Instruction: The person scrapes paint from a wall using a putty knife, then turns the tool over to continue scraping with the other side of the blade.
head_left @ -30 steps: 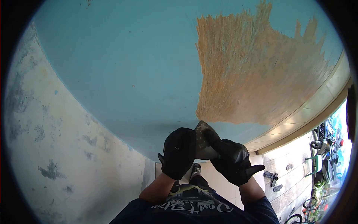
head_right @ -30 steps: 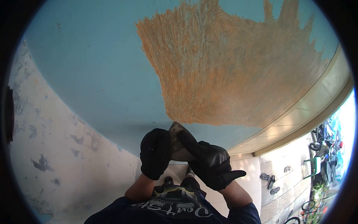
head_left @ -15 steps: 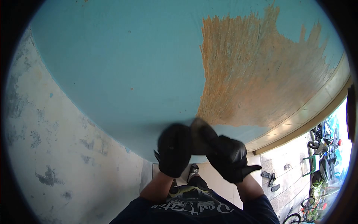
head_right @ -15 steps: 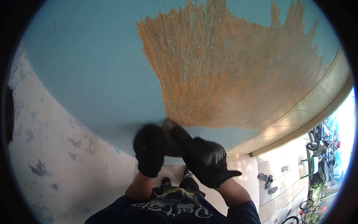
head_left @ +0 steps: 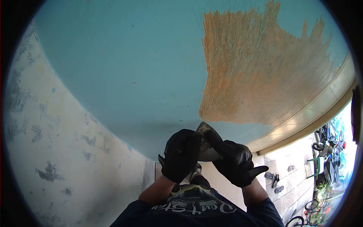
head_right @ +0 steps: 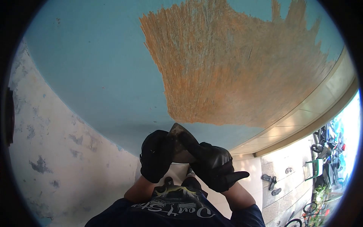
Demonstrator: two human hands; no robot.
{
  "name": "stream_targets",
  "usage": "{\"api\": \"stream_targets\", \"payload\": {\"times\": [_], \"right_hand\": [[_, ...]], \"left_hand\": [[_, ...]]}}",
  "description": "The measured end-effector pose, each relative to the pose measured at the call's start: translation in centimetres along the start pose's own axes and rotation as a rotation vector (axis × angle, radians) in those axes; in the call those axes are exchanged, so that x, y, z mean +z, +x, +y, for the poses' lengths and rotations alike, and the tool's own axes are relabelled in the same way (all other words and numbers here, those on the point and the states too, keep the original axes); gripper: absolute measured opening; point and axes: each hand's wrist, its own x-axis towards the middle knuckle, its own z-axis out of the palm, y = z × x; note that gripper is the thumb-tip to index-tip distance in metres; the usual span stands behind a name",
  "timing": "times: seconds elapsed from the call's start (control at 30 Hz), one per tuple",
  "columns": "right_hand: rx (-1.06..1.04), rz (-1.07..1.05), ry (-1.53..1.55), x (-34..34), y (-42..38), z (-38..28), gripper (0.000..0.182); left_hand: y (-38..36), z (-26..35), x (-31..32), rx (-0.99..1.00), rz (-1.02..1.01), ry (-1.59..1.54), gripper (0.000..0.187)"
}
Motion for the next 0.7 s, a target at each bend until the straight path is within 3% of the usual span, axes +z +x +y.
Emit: {"api": "stream_targets", "payload": {"times": [0.07, 0.43, 0.57, 0.63, 0.7], "right_hand": [[-0.017, 0.019, -0.001, 0.0, 0.2, 0.1, 0.087], [0.000, -0.022, -0.059, 0.1, 0.6, -0.3, 0.073], [0.029, -0.002, -0.051, 1.1, 0.9, -0.1, 0.079], [-0.035, 0.076, -0.235, 1.4, 1.6, 0.2, 0.078], [-0.152, 0.237, -0.176, -0.1, 3.8, -0.7, 0.079]], "left_hand": [[0.2, -0.5, 0.1, 0.091, 0.032, 0.044, 0.012], [0.4, -1.0, 0.2, -0.036, 0.073, -0.020, 0.011], [0.7, -1.4, 0.5, -0.041, 0.106, -0.086, 0.009], [2.0, -0.5, 0.5, 0.140, 0.260, -0.089, 0.007], [4.9, 1.8, -0.5, 0.255, 0.309, -0.151, 0.005]]}}
